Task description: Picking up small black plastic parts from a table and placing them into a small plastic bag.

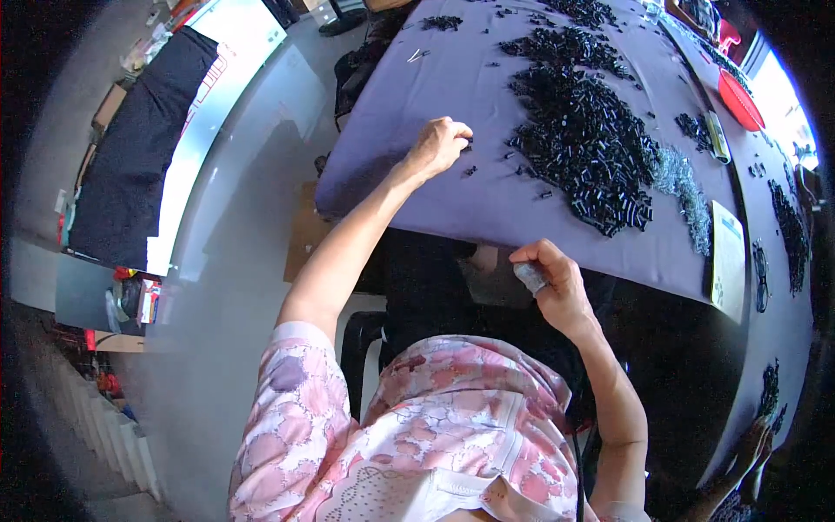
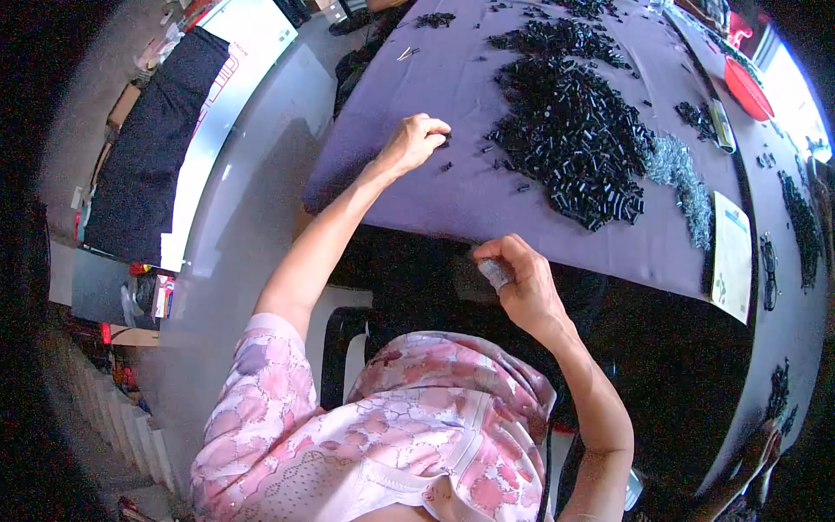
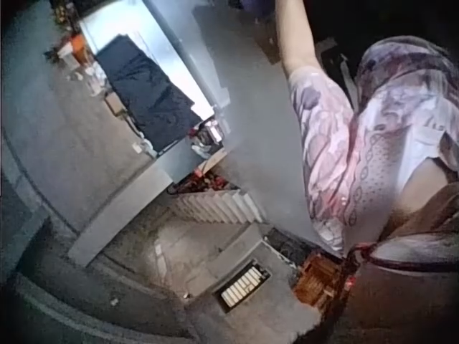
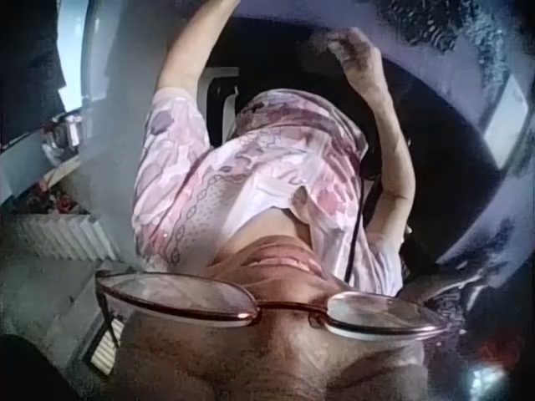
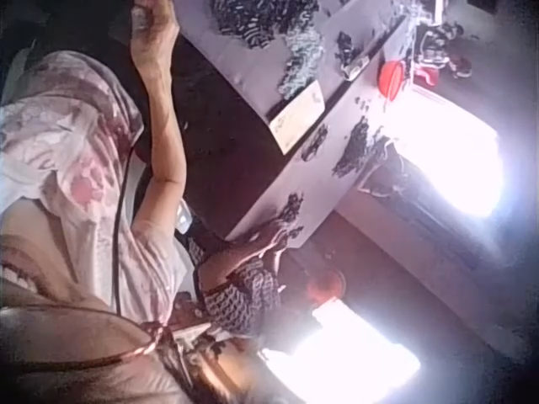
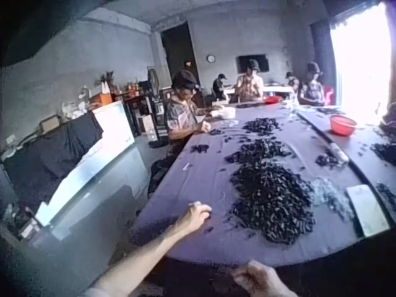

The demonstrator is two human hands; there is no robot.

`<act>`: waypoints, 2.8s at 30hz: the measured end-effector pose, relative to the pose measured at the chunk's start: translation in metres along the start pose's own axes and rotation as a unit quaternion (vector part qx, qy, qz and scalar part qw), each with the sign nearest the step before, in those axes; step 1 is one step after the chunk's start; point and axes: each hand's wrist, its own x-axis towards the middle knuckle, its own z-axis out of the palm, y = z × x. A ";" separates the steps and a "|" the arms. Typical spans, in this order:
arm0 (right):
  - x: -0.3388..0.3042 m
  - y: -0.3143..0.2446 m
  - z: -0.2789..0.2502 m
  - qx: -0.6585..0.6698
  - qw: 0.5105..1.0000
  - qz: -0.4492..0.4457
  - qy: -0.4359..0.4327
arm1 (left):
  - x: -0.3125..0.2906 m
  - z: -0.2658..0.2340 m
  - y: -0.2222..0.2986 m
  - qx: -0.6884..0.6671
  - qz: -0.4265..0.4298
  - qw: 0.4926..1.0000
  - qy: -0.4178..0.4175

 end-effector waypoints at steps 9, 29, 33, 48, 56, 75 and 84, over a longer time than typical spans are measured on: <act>0.000 0.019 0.006 -0.037 0.999 -0.023 -0.007 | 0.019 0.010 -0.012 -0.005 -0.043 0.998 -0.056; -0.004 0.009 -0.012 0.044 0.986 -0.083 0.140 | -0.116 0.016 0.137 -0.426 -0.104 0.899 -0.005; -0.006 0.010 -0.015 0.050 0.988 -0.064 0.130 | -0.120 0.023 0.137 -0.399 -0.089 0.912 0.027; -0.006 0.013 -0.014 0.005 0.994 -0.049 0.096 | -0.129 0.024 0.137 -0.244 0.103 0.960 0.086; -0.006 0.012 -0.013 0.119 0.992 -0.009 0.025 | -0.143 0.023 0.131 -0.369 0.054 0.928 0.021; 0.060 0.019 -0.052 -0.467 0.861 -0.146 0.135 | -0.132 0.019 0.097 -0.521 -0.125 0.839 0.092; 0.080 0.040 -0.049 -0.521 0.838 -0.153 0.054 | -0.135 0.020 0.100 -0.580 -0.159 0.797 0.061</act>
